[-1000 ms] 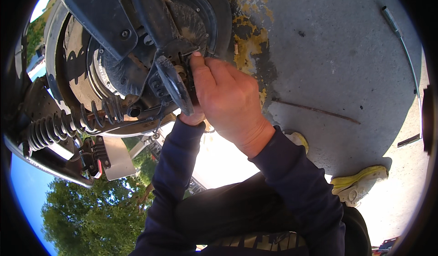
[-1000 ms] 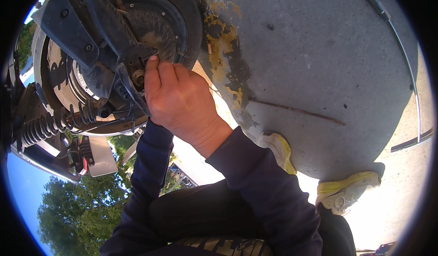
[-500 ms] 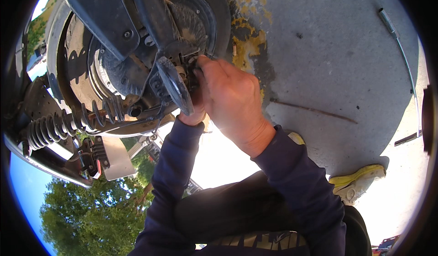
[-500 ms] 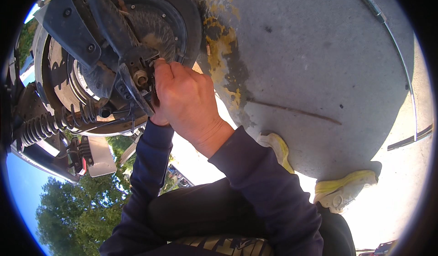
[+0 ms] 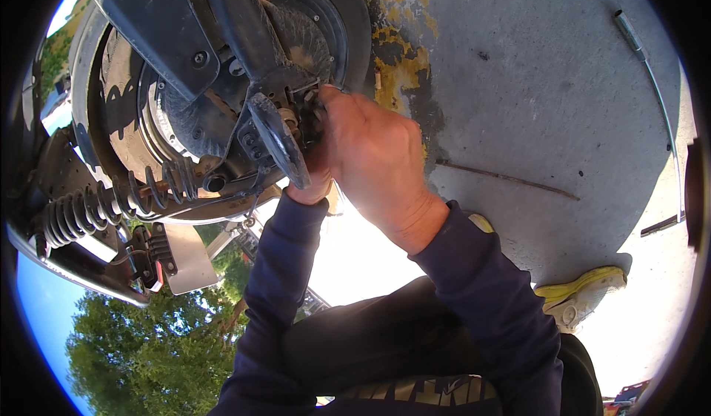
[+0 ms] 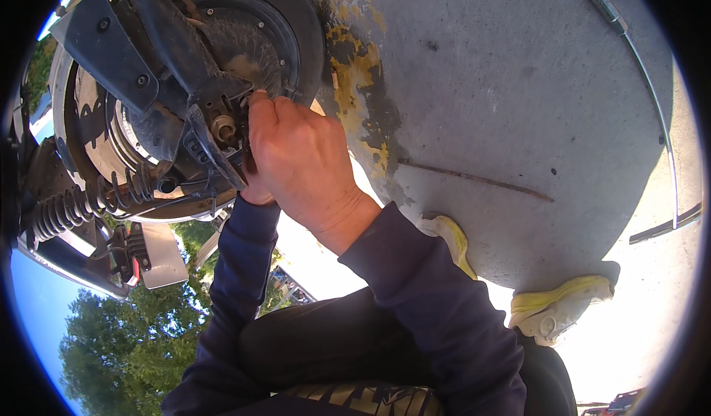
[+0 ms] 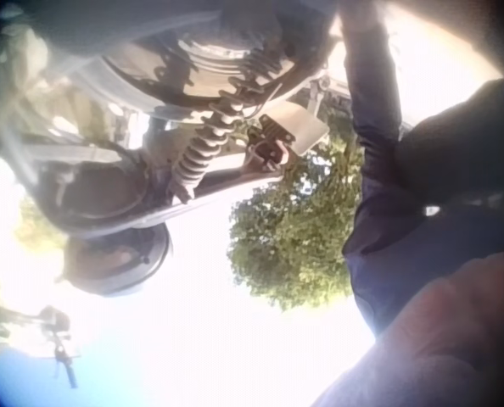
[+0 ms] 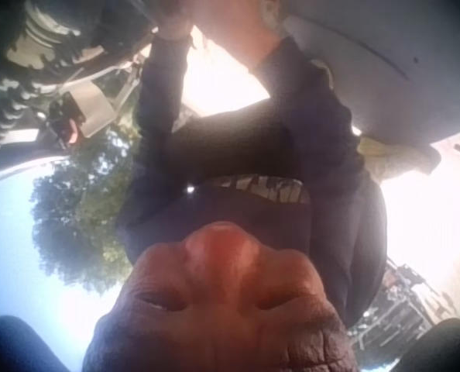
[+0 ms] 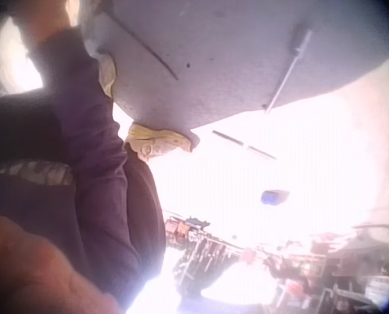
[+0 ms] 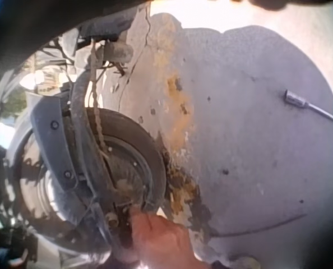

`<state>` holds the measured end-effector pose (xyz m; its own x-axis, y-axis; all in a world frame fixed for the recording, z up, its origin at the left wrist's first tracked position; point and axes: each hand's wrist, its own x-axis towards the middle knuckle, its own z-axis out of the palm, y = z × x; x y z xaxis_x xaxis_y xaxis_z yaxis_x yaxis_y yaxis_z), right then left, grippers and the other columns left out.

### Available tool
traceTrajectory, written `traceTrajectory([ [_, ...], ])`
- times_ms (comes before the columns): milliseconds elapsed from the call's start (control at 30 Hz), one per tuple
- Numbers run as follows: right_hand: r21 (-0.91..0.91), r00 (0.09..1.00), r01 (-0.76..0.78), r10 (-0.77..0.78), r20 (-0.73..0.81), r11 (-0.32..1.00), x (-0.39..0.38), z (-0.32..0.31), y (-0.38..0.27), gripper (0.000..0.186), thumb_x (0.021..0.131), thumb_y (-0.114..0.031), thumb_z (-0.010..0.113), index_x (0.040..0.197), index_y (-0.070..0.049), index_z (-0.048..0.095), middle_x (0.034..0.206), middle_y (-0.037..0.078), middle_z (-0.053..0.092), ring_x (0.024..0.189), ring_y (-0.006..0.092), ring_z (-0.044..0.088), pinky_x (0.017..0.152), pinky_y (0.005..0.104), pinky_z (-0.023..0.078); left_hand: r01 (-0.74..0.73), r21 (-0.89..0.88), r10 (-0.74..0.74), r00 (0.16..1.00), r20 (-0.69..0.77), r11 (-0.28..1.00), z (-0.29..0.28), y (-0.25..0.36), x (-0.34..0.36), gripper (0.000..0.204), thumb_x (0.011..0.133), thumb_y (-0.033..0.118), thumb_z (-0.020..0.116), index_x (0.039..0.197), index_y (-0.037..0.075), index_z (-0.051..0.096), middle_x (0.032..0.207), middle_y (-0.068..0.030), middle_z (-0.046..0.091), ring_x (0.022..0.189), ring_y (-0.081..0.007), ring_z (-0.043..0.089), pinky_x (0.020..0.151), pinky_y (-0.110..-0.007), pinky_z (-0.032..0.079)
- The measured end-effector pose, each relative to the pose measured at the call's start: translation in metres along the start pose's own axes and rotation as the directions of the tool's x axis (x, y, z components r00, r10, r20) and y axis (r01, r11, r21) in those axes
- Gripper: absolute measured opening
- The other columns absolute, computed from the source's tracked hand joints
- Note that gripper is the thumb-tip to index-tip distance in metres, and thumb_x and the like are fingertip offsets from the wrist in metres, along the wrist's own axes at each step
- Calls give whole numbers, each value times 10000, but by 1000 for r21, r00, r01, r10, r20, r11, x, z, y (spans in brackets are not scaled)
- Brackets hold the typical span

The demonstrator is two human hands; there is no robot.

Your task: The person removes a brake assembly from a motorcycle using a wrench and hammer, then hammers a pin out of the assembly on a brick. The person works in an outdoor area with scattered tools and vehicle parts.

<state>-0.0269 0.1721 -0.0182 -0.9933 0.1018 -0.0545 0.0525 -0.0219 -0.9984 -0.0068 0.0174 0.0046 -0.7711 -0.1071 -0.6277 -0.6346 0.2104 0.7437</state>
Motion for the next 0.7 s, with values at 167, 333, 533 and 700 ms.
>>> traceTrajectory([
  [167, -5, 1000, -10, 10, 17, 1000, -2, 2, 2, 235, 833, -23, 705, 1061, 1, 655, 787, 143, 652, 651, 331, 663, 561, 386, 533, 4, 8, -3, 1000, -5, 1000, -1, -1, -2, 411, 1002, 132, 600, 1390, 65, 485, 1233, -53, 565, 1060, -141, 512, 904, -303, 398],
  [333, 21, 1000, -14, 14, -8, 1000, -3, 5, -1, 205, 847, -29, 703, 1045, -5, 655, 776, 141, 649, 645, 323, 663, 555, 383, 534, -3, 12, 3, 1000, -14, 1000, -2, -3, -4, 414, 1007, 133, 594, 1397, 56, 481, 1256, -59, 562, 1096, -151, 516, 936, -313, 405],
  [533, -53, 997, 23, -19, 80, 998, 0, -4, -4, 328, 783, -27, 694, 1104, 16, 640, 813, 127, 648, 676, 285, 677, 568, 360, 547, -7, 23, 8, 1000, -15, 1000, -3, -5, -2, 417, 1014, 134, 588, 1405, 45, 476, 1283, -68, 557, 1139, -163, 520, 975, -324, 413],
  [700, -217, 977, 199, -175, 126, 956, 2, -6, -1, 439, 747, -36, 675, 1171, 57, 615, 879, 117, 639, 720, 249, 676, 597, 333, 557, -25, 35, 26, 999, -27, 999, -5, -5, -2, 420, 1020, 135, 583, 1412, 36, 472, 1306, -74, 554, 1175, -173, 524, 1007, -334, 419],
])
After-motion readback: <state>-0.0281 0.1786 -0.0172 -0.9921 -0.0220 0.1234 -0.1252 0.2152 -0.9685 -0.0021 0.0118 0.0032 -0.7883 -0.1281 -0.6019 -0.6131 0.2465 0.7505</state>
